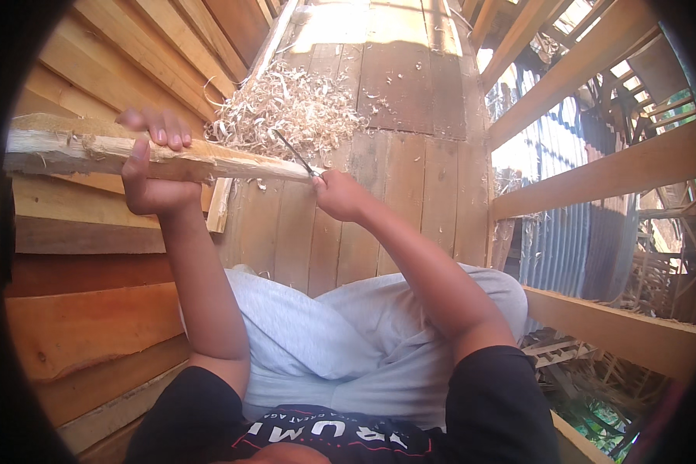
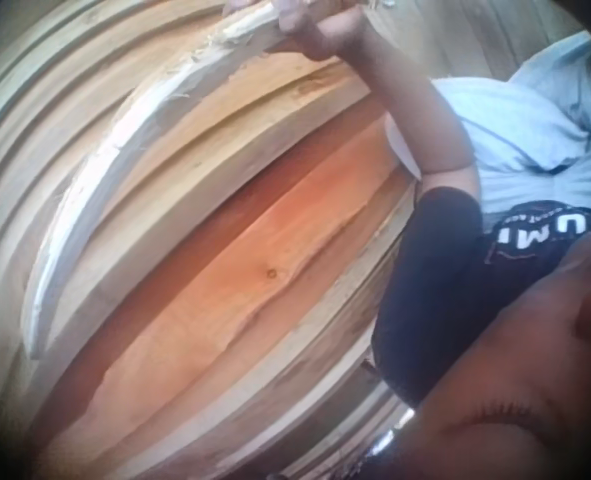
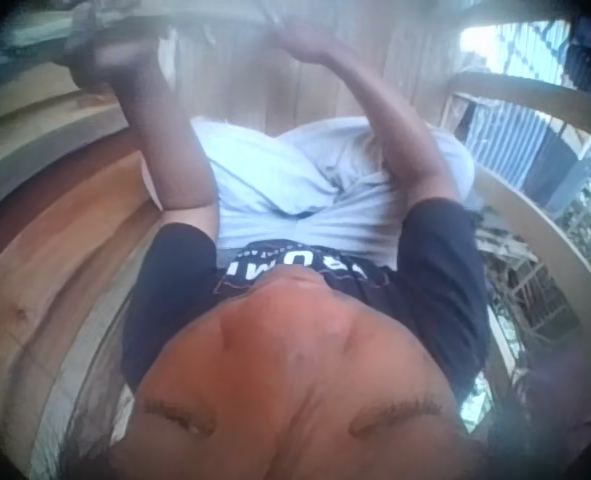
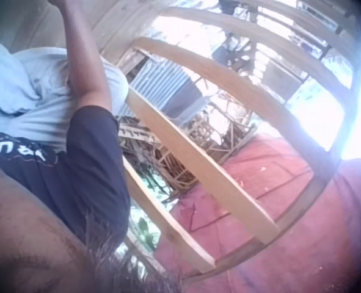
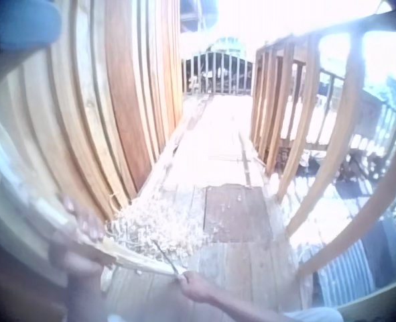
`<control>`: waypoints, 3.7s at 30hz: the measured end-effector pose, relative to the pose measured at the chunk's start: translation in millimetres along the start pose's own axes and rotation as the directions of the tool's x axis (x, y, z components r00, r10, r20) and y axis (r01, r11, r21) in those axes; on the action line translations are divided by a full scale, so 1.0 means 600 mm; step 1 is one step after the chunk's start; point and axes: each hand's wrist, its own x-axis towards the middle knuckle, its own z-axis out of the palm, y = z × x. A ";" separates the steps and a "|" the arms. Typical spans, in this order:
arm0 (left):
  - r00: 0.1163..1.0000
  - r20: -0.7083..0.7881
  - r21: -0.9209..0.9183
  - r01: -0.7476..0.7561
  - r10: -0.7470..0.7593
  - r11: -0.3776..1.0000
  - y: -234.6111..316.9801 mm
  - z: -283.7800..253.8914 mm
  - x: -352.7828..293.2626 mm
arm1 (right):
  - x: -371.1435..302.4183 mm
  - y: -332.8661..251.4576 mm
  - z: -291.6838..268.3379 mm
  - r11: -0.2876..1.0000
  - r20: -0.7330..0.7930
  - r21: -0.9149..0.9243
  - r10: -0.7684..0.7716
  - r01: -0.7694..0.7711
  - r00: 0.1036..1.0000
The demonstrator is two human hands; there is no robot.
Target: The person sits cross-legged and uses a knife to shave and shape a long piece of wood, removing bark and wood shavings. The person rotates the wood to work on different sides, accumulating shavings on the floor.
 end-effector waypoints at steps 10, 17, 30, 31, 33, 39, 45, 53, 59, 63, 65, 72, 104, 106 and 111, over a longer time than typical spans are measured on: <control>0.996 -0.092 0.030 0.018 -0.015 0.999 0.006 -0.009 0.004 | 0.003 0.007 0.019 0.991 -0.069 -0.126 -0.057 0.048 0.996; 0.999 0.030 0.043 -0.031 0.030 0.999 0.000 0.013 -0.004 | 0.009 0.026 0.010 0.998 -0.004 -0.063 0.018 -0.018 1.000; 0.984 -0.176 0.011 0.007 -0.005 1.000 -0.001 -0.031 0.006 | -0.029 -0.062 0.016 0.985 -0.128 -0.045 -0.170 0.166 0.977; 0.985 -0.173 0.022 -0.002 0.006 1.000 0.002 -0.034 0.004 | -0.052 -0.092 0.010 0.977 -0.133 -0.045 -0.215 0.211 0.968; 0.977 -0.213 0.052 0.013 -0.001 0.999 0.005 -0.023 -0.006 | -0.068 -0.097 0.008 0.969 -0.114 0.002 -0.244 0.246 0.963; 0.958 -0.288 0.069 0.018 0.002 0.997 0.001 -0.047 0.017 | -0.036 -0.081 0.029 0.958 -0.190 -0.059 -0.286 0.279 0.939; 0.913 -0.408 0.123 0.038 0.015 0.992 0.000 -0.052 0.011 | -0.050 -0.087 0.044 0.960 -0.279 -0.150 -0.269 0.235 0.922; 0.929 -0.347 0.177 -0.068 0.126 0.982 -0.002 0.014 -0.010 | -0.094 -0.147 0.005 0.978 -0.224 -0.061 -0.208 0.199 0.952; 0.944 -0.306 0.214 -0.054 0.119 0.975 -0.014 0.060 -0.004 | -0.010 0.067 0.030 0.985 -0.088 -0.168 0.036 -0.050 0.996; 0.970 -0.215 0.207 -0.067 0.113 0.976 -0.006 0.053 -0.013 | -0.025 -0.012 0.018 0.998 -0.122 -0.057 -0.023 0.016 0.992; 0.954 -0.276 0.203 -0.057 0.113 0.978 -0.006 0.055 -0.014 | -0.056 -0.094 -0.004 0.994 -0.173 0.001 -0.110 0.112 0.979; 0.911 -0.397 0.196 -0.033 0.110 0.980 0.001 0.039 -0.007 | -0.050 -0.097 -0.001 0.977 -0.197 0.036 -0.200 0.211 0.960; 0.974 -0.222 0.099 -0.025 0.046 0.995 0.000 0.045 -0.005 | 0.002 0.053 0.011 0.999 -0.014 0.035 0.013 -0.012 1.000; 0.968 -0.247 0.123 -0.023 0.053 0.992 0.000 0.043 -0.007 | -0.004 0.019 0.011 0.998 -0.056 -0.059 -0.002 -0.002 0.998; 0.969 -0.244 0.123 -0.011 0.041 0.992 0.007 0.039 -0.013 | -0.056 -0.082 -0.005 0.998 -0.099 -0.016 -0.065 0.064 0.993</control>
